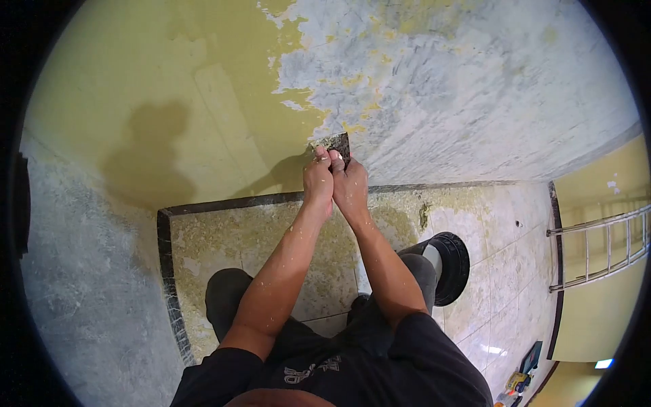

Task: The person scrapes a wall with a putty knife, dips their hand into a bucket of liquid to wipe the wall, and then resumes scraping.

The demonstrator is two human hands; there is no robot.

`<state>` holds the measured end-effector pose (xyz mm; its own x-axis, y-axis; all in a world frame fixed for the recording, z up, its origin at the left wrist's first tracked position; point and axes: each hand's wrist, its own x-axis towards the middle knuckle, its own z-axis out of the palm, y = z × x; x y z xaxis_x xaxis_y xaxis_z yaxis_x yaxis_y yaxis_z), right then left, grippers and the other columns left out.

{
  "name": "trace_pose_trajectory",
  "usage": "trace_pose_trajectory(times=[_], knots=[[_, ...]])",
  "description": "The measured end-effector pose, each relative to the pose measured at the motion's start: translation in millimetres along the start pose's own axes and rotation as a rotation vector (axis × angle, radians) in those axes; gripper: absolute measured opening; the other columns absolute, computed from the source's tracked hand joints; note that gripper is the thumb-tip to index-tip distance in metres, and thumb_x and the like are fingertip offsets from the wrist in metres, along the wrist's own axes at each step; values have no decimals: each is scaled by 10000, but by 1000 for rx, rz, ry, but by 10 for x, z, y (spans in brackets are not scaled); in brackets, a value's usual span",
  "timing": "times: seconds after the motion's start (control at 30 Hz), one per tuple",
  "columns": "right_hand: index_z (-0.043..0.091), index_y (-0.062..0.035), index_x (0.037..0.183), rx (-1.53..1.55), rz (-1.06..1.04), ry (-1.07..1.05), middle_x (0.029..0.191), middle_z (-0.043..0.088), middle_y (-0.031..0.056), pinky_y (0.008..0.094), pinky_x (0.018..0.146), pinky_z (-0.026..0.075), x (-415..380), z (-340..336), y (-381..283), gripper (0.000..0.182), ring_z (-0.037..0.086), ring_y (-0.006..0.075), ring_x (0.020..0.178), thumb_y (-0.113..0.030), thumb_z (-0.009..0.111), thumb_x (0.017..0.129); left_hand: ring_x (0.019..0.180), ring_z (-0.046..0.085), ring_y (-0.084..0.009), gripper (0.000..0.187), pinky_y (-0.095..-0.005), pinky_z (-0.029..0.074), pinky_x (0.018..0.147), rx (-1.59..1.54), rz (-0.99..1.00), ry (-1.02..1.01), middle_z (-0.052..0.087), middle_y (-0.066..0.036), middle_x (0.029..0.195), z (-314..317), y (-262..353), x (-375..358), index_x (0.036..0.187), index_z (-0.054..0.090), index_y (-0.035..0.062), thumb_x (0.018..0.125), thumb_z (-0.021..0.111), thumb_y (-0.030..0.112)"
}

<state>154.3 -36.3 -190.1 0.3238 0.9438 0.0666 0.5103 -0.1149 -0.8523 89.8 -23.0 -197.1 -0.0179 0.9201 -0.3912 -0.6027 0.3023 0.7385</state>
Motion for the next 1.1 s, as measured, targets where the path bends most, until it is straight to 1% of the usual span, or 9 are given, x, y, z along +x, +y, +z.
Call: trace_pose_trajectory(times=[0.03,0.1,0.2,0.23,0.3,0.67,0.87,0.93,1.1], knots=[[629,69,841,-3,-8,5,648,613,204,407,592,444,11,5,-8,419,565,251,589,-319,520,954,851,597,-197,236,-343,460,736,-5,4,-7,640,-113,940,5,-8,29,947,614,-49,960,477,143],[564,54,696,77,-27,49,560,507,75,353,507,374,-12,44,-38,455,410,126,572,-319,534,955,859,598,-194,226,-342,459,742,-74,3,-25,642,-112,950,-10,-22,60,955,615,-48,958,475,129],[561,51,696,42,-38,68,565,514,67,349,503,373,-35,27,-127,451,409,117,570,-311,525,963,835,591,-186,232,-339,459,730,-75,28,1,637,-106,915,8,-18,61,923,615,-47,958,476,135],[561,51,696,39,-28,65,565,514,67,349,503,373,-46,12,-174,451,409,117,570,-311,525,963,835,591,-186,232,-339,459,730,-72,18,6,637,-106,915,1,6,36,923,615,-47,958,476,135],[637,68,841,0,-117,6,647,620,209,419,585,445,55,28,-319,386,569,276,574,-279,513,954,799,575,-176,251,-337,456,709,14,152,-4,620,-90,866,3,169,76,879,605,-48,963,476,150],[641,64,891,120,-91,74,675,625,208,408,608,454,0,59,-53,370,576,255,602,-278,514,954,832,584,-180,298,-353,459,708,84,39,-11,640,-107,902,8,33,87,934,605,-56,983,471,206],[637,68,876,56,-80,-7,669,616,193,398,599,440,67,21,-497,381,547,220,605,-283,511,956,798,596,-216,384,-370,460,711,-4,111,-33,648,-158,893,55,391,27,935,617,-59,998,449,280],[634,72,867,235,-153,36,659,610,191,392,591,434,77,109,-298,387,530,216,593,-285,513,954,779,602,-229,394,-373,461,695,97,180,-46,651,-168,874,29,341,30,916,624,-67,998,446,274],[618,82,835,105,-17,62,629,595,183,392,584,429,5,59,-159,399,519,221,577,-285,516,952,792,616,-248,374,-379,465,678,249,110,9,657,-181,877,16,224,0,925,626,-93,986,465,239]])
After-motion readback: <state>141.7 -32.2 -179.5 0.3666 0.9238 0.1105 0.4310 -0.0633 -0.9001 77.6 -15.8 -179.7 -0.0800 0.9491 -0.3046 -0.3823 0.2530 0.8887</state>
